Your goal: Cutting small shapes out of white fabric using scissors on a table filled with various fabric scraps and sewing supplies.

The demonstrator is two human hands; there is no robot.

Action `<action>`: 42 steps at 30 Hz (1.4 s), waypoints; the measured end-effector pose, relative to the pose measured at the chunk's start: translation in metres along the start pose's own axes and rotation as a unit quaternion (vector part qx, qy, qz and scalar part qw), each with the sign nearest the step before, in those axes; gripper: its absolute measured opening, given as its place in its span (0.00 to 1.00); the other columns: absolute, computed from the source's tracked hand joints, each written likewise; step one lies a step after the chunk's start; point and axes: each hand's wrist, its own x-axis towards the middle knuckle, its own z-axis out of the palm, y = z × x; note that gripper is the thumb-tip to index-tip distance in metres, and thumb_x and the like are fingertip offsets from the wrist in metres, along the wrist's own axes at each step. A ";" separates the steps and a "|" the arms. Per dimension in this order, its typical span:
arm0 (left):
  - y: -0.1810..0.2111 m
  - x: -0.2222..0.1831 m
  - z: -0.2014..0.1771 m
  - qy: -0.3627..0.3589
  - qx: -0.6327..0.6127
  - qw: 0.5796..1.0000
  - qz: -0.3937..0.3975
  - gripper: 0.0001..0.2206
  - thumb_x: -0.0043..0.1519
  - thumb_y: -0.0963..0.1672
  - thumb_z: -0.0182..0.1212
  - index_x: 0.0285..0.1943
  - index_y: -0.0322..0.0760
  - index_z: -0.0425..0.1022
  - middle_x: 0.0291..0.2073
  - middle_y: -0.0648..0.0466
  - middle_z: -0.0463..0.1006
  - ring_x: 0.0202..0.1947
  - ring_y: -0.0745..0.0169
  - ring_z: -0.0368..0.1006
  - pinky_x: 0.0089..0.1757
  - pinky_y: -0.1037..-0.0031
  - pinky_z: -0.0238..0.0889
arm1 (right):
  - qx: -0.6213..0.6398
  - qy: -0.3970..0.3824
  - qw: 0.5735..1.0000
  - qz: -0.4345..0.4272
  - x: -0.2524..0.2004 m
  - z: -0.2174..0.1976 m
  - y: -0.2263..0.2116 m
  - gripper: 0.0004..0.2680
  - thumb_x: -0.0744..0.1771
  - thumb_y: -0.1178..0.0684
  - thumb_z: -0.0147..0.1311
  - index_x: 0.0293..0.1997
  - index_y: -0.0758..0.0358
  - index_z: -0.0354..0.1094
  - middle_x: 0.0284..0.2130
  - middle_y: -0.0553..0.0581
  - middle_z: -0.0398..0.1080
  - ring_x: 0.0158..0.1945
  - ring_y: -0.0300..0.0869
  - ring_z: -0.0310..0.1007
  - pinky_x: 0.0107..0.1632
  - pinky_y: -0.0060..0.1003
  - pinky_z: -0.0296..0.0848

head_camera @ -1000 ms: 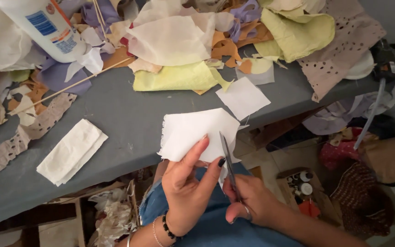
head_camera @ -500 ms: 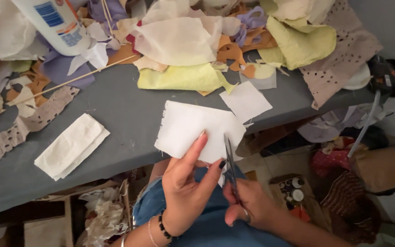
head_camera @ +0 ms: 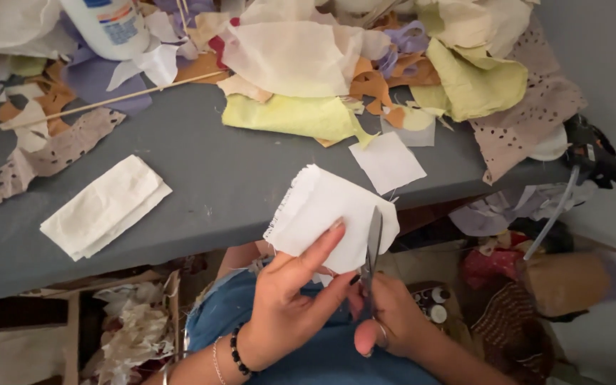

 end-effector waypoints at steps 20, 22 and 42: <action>-0.005 0.003 -0.033 -0.067 0.052 0.996 0.011 0.31 0.63 0.39 0.71 0.75 0.42 0.62 0.70 0.51 0.71 0.34 0.72 0.76 0.47 0.79 0.71 | 0.039 0.024 0.998 0.041 -0.016 0.009 0.010 0.26 0.60 0.17 0.47 0.24 0.53 0.59 0.18 0.45 0.66 0.20 0.33 0.61 0.25 0.31 0.59; -0.005 0.006 -0.040 -0.085 0.047 0.995 0.018 0.31 0.63 0.39 0.71 0.75 0.42 0.62 0.67 0.53 0.73 0.34 0.71 0.75 0.48 0.78 0.69 | 0.033 0.032 0.999 0.029 -0.016 0.010 0.013 0.26 0.60 0.17 0.47 0.24 0.53 0.58 0.17 0.45 0.64 0.20 0.34 0.61 0.25 0.30 0.60; 0.005 0.012 -0.066 -0.221 0.014 0.974 0.043 0.29 0.66 0.37 0.65 0.76 0.40 0.58 0.70 0.49 0.70 0.60 0.56 0.75 0.55 0.73 0.73 | 0.020 -0.036 0.999 -0.025 0.009 0.000 -0.017 0.31 0.62 0.10 0.34 0.31 0.52 0.60 0.27 0.47 0.70 0.29 0.38 0.72 0.35 0.32 0.68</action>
